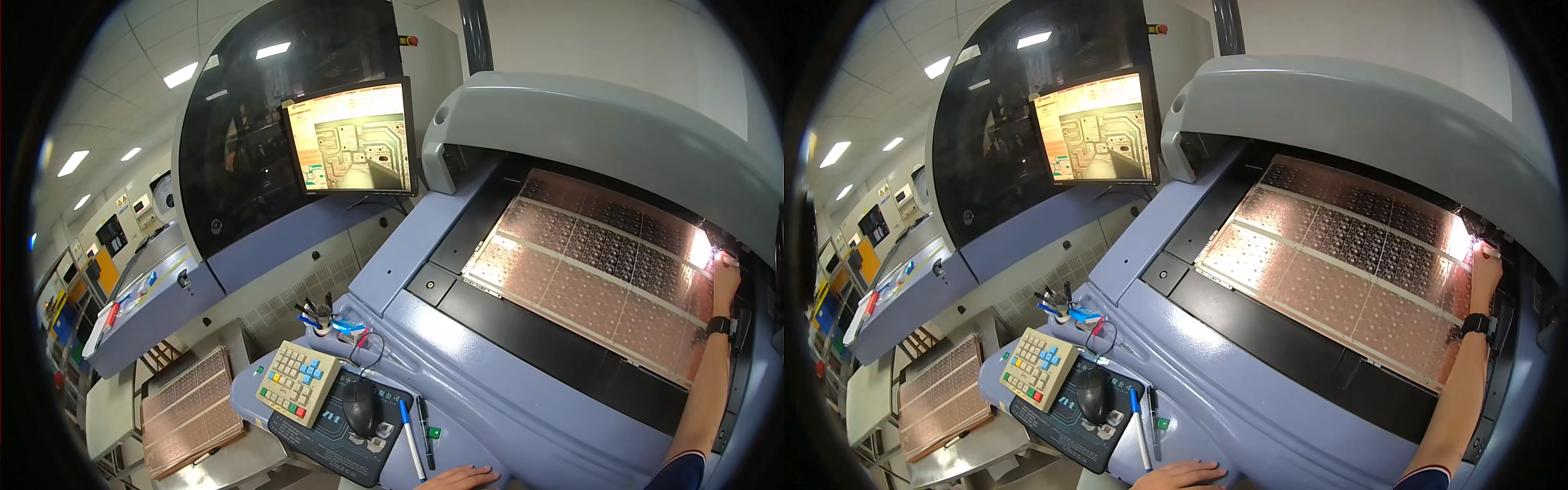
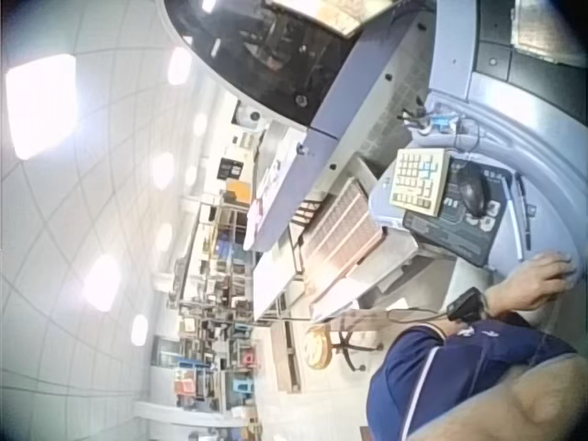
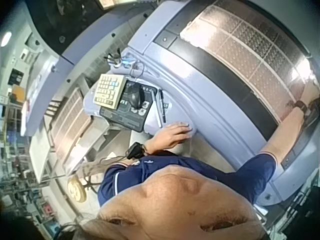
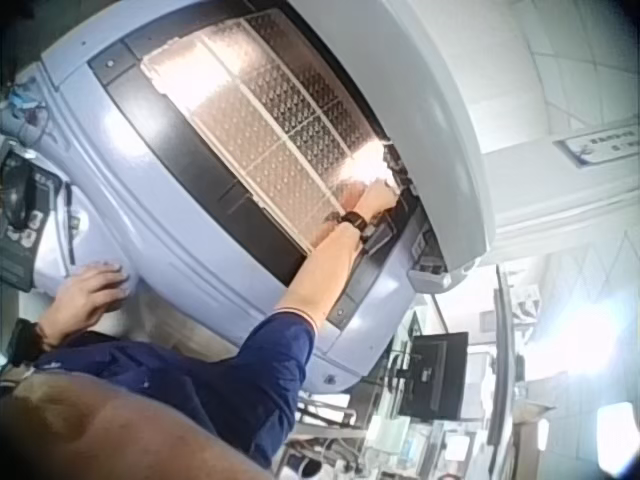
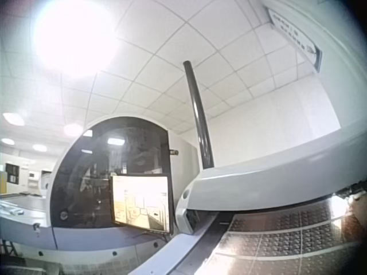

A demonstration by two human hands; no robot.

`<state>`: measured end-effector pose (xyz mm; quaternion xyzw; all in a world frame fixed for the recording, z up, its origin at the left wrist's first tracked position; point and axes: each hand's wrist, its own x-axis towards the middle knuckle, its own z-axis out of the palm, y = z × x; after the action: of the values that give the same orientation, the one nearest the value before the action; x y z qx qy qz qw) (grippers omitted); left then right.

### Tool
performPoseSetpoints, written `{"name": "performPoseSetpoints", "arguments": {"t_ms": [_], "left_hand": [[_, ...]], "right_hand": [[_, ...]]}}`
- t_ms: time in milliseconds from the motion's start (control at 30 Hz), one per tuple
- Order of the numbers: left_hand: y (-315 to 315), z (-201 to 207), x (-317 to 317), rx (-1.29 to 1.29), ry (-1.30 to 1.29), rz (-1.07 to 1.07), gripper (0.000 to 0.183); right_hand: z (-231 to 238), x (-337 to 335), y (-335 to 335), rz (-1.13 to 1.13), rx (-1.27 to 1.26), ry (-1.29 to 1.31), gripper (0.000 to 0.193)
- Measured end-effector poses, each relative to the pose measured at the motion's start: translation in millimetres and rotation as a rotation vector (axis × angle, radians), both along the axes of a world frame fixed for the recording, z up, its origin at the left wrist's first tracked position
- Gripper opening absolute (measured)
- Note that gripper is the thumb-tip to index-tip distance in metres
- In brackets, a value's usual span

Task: Inspecting circuit board panels and using a marker pen to denote points while operating an automated optical inspection machine.

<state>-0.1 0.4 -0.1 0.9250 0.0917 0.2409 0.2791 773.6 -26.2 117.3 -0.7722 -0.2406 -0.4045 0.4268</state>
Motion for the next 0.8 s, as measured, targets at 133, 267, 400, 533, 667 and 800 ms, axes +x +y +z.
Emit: {"name": "performPoseSetpoints", "arguments": {"t_ms": [133,267,400,533,667,800], "left_hand": [[1.4,0.2,-0.4,0.007,0.007,0.003,0.038],[0.6,0.0,-0.4,0.011,0.007,0.012,0.036],[-0.9,3.3,0.0,0.0,0.015,0.017,0.036],[-0.7,4.3,-0.1,-0.002,0.012,0.015,0.035],[-1.0,3.3,0.7,-0.01,0.022,0.017,0.035],[-0.4,2.2,0.6,0.006,0.015,0.015,0.035]], "right_hand": [[0.6,-2.9,1.1,-0.056,-0.069,-0.051,0.038],[1.6,-4.8,-1.1,-0.015,-0.082,-0.037,0.031],[-3.9,-8.8,1.6,0.028,-0.05,-0.098,0.025],[-5.4,8.8,-6.4,0.02,-0.163,-0.284,0.024],[-6.6,11.9,-2.9,-0.057,-0.244,-0.273,0.025],[-4.3,6.5,-1.4,-0.048,-0.221,-0.184,0.028]]}}
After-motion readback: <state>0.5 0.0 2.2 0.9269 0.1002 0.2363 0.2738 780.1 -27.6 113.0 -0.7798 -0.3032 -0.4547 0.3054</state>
